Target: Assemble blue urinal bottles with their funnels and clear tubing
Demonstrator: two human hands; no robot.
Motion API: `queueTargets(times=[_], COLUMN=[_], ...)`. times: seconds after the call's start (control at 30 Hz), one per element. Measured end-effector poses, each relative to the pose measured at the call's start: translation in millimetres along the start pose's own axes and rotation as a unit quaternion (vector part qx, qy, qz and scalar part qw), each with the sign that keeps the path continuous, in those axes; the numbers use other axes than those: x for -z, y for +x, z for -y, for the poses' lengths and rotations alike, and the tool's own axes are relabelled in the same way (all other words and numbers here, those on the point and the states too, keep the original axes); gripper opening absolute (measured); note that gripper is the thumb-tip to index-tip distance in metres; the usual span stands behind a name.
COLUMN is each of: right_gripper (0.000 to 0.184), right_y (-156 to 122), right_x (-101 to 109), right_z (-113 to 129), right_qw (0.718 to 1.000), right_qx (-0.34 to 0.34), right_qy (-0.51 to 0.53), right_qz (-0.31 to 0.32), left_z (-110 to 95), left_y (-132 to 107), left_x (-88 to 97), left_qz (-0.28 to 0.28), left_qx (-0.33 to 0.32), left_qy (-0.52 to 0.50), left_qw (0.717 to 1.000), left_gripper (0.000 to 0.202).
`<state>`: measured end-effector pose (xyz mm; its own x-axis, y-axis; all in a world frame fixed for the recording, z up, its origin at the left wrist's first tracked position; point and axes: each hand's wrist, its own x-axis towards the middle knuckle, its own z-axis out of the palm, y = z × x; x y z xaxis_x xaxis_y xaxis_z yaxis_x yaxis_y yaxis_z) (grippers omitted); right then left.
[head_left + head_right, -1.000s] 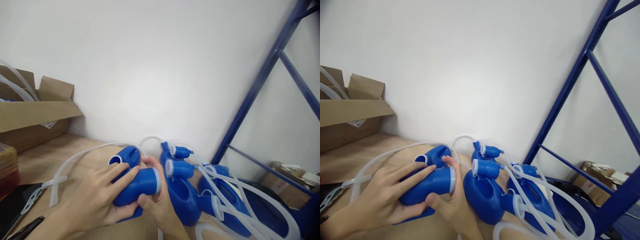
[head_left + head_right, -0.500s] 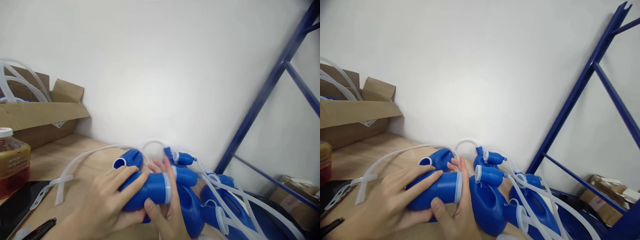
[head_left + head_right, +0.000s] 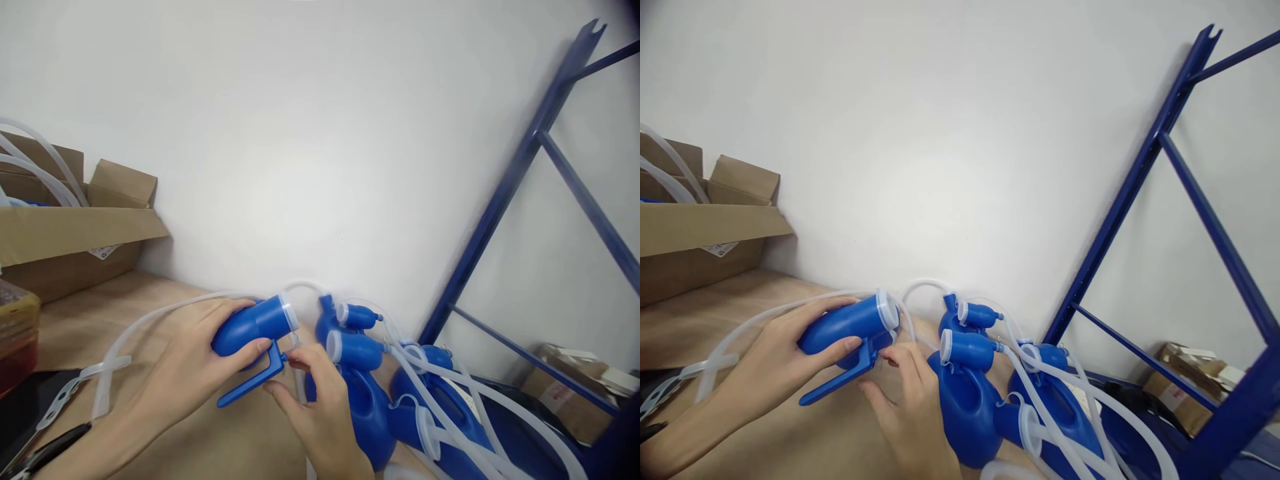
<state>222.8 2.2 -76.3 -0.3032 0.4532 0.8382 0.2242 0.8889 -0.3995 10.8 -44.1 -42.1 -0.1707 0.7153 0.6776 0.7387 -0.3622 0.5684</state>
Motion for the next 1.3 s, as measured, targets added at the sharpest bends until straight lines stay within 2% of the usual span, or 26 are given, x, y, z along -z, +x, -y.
queueTargets(times=[0.13,0.27,0.43,0.63,0.7,0.77,0.83,0.9,1.0,1.3], right_gripper=[0.020,0.024,0.040,0.049,0.041,0.028,0.017,0.007,0.015,0.038], right_y=[-0.6,1.8,1.8,0.9,3.6,7.6,11.8,15.1,17.4,3.9], right_x=[1.2,4.3,3.8,13.1,17.6,21.1,22.9,23.5,22.7,19.6], right_z=[-3.9,-0.7,8.4,13.0,16.3,18.8,19.1,17.3,13.9,2.4], right_qw=[0.994,0.994,0.996,0.993,0.994,0.986,0.959,0.921,0.888,0.871], right_qx=[0.094,0.089,0.067,0.096,0.048,-0.044,-0.140,-0.204,-0.248,-0.360], right_qy=[-0.041,0.001,0.049,0.046,0.070,0.134,0.230,0.319,0.374,0.304], right_qz=[-0.047,-0.063,-0.023,0.042,0.074,0.089,0.091,0.097,0.106,0.139], left_z=[1.9,1.4,-2.5,-0.5,-1.3,-3.7,-6.5,-8.6,-8.7,-9.8], left_y=[0.7,-0.6,-7.1,-8.9,-10.3,-12.5,-14.8,-16.6,-19.1,-28.4], left_x=[-1.8,-1.6,-3.5,-2.1,-0.2,1.7,2.8,2.9,1.7,-0.2], left_qz=[0.014,-0.007,-0.038,-0.047,-0.052,-0.058,-0.065,-0.073,-0.089,-0.127], left_qx=[0.027,0.001,-0.080,-0.104,-0.118,-0.136,-0.152,-0.160,-0.166,-0.220], left_qy=[-0.025,-0.008,0.026,0.043,0.047,0.052,0.060,0.072,0.090,0.145], left_qw=[0.999,1.000,0.996,0.993,0.991,0.988,0.984,0.982,0.978,0.956], left_gripper=[0.051,0.050,0.051,0.052,0.051,0.053,0.056,0.058,0.058,0.054])
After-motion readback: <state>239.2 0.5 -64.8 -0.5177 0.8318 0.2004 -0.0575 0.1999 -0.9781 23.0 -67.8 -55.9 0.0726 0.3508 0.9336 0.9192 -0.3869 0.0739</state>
